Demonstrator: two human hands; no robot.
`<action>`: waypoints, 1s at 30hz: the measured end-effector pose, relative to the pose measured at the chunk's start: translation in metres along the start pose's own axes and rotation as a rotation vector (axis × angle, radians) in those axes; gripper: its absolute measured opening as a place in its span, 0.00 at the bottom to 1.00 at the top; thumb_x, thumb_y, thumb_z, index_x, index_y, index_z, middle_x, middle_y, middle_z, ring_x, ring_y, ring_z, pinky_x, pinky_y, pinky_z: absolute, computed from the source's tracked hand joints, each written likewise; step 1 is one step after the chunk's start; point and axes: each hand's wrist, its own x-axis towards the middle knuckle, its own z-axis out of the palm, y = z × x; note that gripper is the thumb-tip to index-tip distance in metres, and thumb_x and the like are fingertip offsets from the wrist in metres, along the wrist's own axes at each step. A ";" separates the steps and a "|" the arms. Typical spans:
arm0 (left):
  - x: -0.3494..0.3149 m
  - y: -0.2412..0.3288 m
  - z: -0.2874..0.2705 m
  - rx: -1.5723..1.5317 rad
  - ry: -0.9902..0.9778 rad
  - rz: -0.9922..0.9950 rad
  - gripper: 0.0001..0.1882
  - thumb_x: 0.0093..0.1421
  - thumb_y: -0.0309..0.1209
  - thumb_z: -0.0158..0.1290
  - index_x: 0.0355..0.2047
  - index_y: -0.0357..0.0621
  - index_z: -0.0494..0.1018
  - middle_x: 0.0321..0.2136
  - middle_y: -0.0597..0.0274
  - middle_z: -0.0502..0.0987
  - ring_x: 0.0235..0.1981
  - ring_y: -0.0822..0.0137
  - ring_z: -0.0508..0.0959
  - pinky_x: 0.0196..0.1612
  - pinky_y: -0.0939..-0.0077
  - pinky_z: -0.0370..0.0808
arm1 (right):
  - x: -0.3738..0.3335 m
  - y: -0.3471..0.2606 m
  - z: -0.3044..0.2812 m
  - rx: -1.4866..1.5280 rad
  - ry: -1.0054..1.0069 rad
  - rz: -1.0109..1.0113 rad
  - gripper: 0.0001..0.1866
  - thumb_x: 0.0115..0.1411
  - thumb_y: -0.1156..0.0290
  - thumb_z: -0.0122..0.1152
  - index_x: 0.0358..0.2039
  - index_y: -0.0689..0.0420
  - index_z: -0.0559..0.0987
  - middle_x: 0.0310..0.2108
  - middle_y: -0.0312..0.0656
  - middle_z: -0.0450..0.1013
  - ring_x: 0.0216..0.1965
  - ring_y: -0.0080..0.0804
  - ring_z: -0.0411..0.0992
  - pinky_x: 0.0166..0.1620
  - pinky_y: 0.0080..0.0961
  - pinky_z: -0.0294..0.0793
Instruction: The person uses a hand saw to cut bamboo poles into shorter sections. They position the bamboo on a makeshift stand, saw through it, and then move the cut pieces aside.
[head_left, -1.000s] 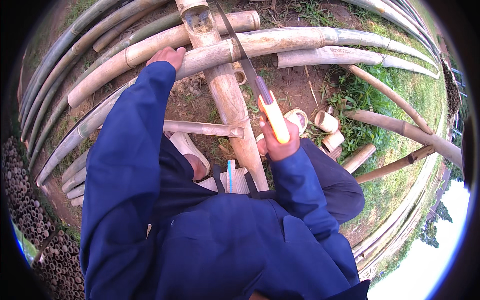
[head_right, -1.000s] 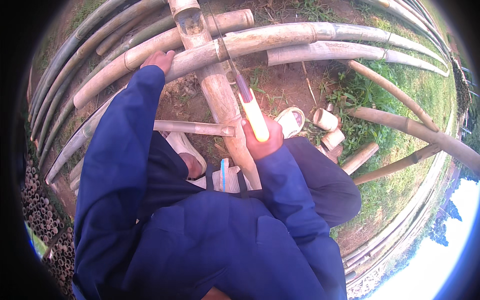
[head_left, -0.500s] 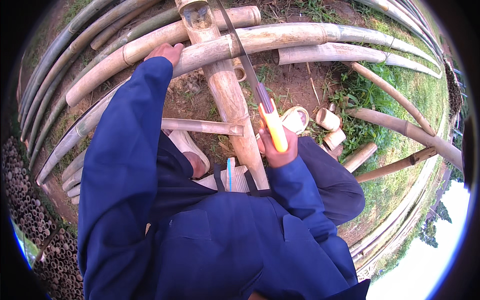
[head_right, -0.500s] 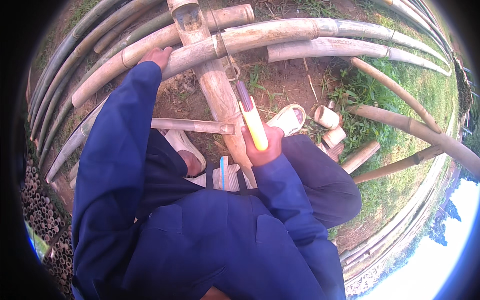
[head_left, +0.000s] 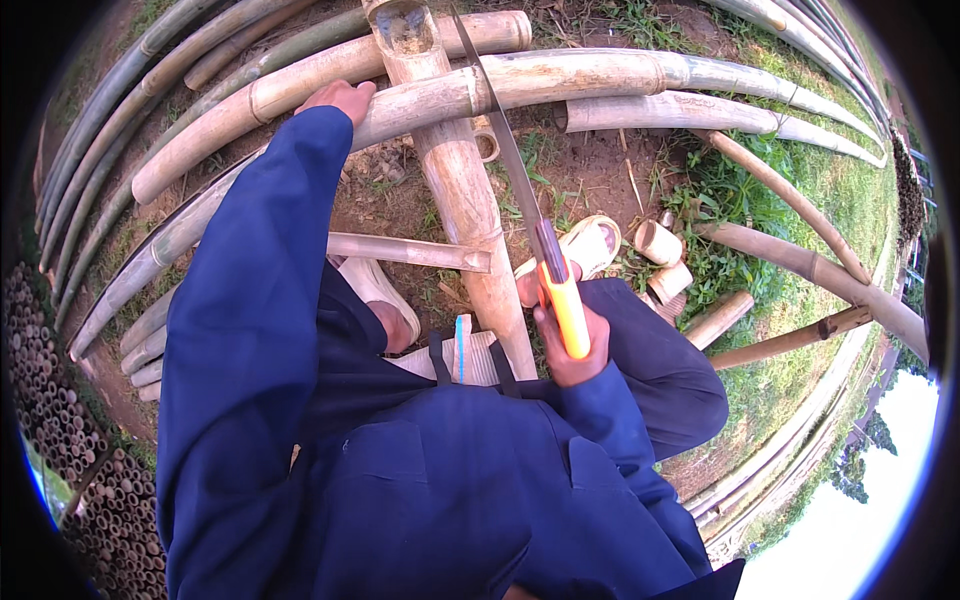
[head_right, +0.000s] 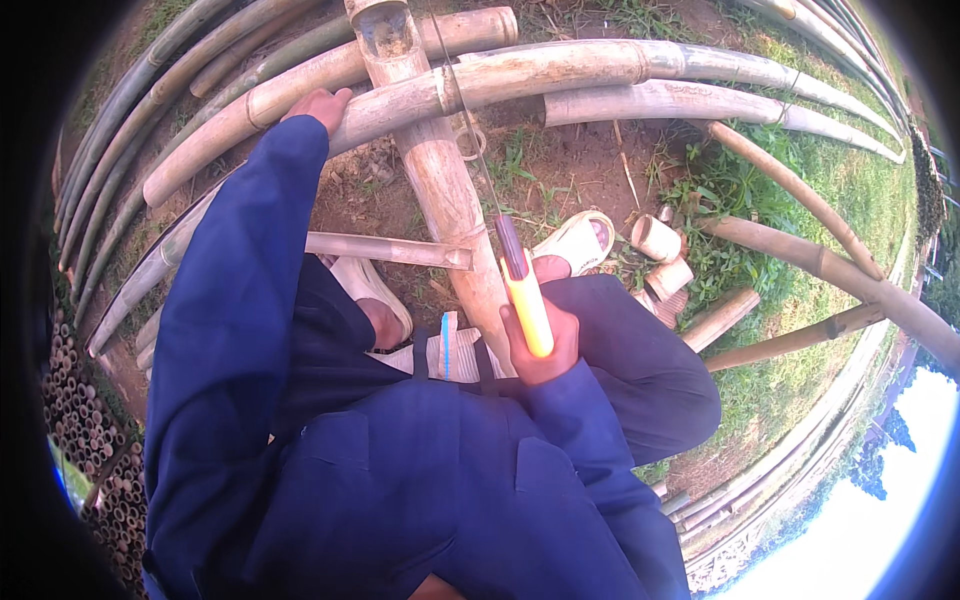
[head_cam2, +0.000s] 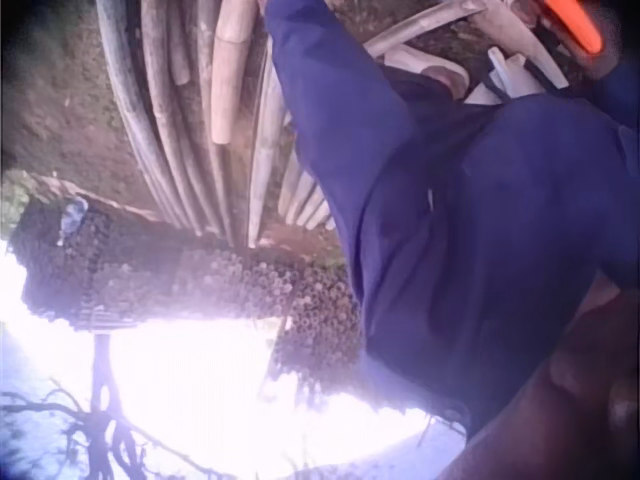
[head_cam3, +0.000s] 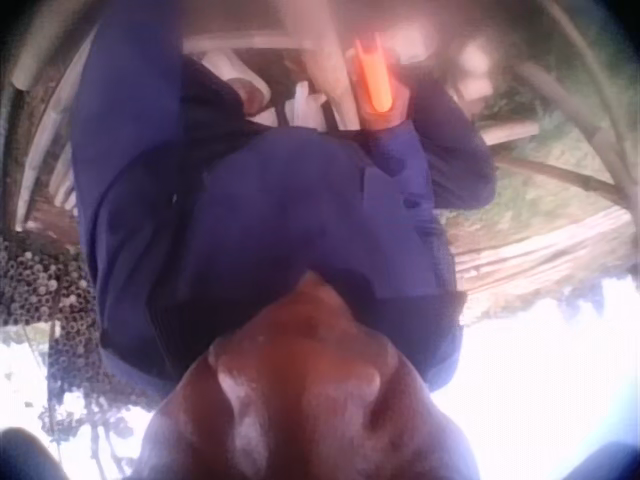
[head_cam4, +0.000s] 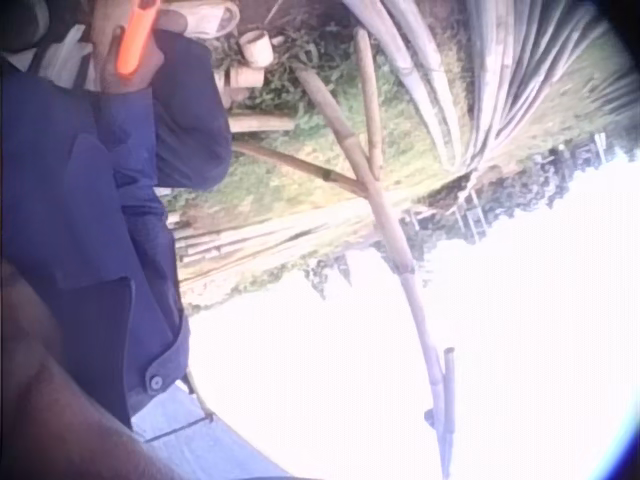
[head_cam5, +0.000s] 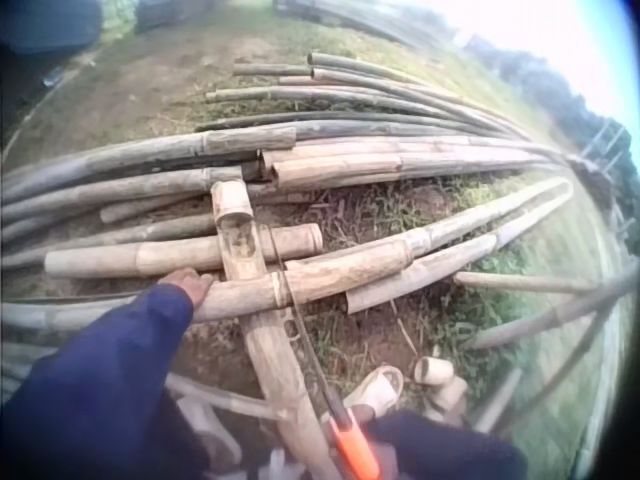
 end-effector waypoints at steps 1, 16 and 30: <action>0.003 -0.002 0.001 0.015 0.009 0.022 0.33 0.65 0.55 0.40 0.45 0.37 0.82 0.49 0.37 0.80 0.53 0.43 0.79 0.57 0.52 0.70 | 0.036 0.002 0.013 0.038 0.005 -0.023 0.08 0.61 0.77 0.66 0.40 0.65 0.82 0.26 0.45 0.79 0.29 0.30 0.77 0.37 0.31 0.75; -0.078 -0.004 0.052 0.033 -0.197 0.095 0.33 0.64 0.52 0.44 0.45 0.30 0.79 0.48 0.34 0.79 0.52 0.42 0.79 0.59 0.52 0.71 | 0.006 0.016 0.015 -0.084 0.002 -0.070 0.09 0.61 0.77 0.68 0.41 0.65 0.81 0.26 0.49 0.77 0.25 0.40 0.78 0.33 0.31 0.77; -0.010 -0.026 0.012 0.076 -0.052 0.228 0.29 0.66 0.53 0.46 0.45 0.40 0.81 0.45 0.33 0.80 0.49 0.41 0.80 0.54 0.49 0.72 | 0.068 -0.002 0.036 -0.032 0.074 -0.274 0.09 0.61 0.77 0.67 0.41 0.66 0.81 0.25 0.46 0.78 0.25 0.36 0.78 0.30 0.31 0.76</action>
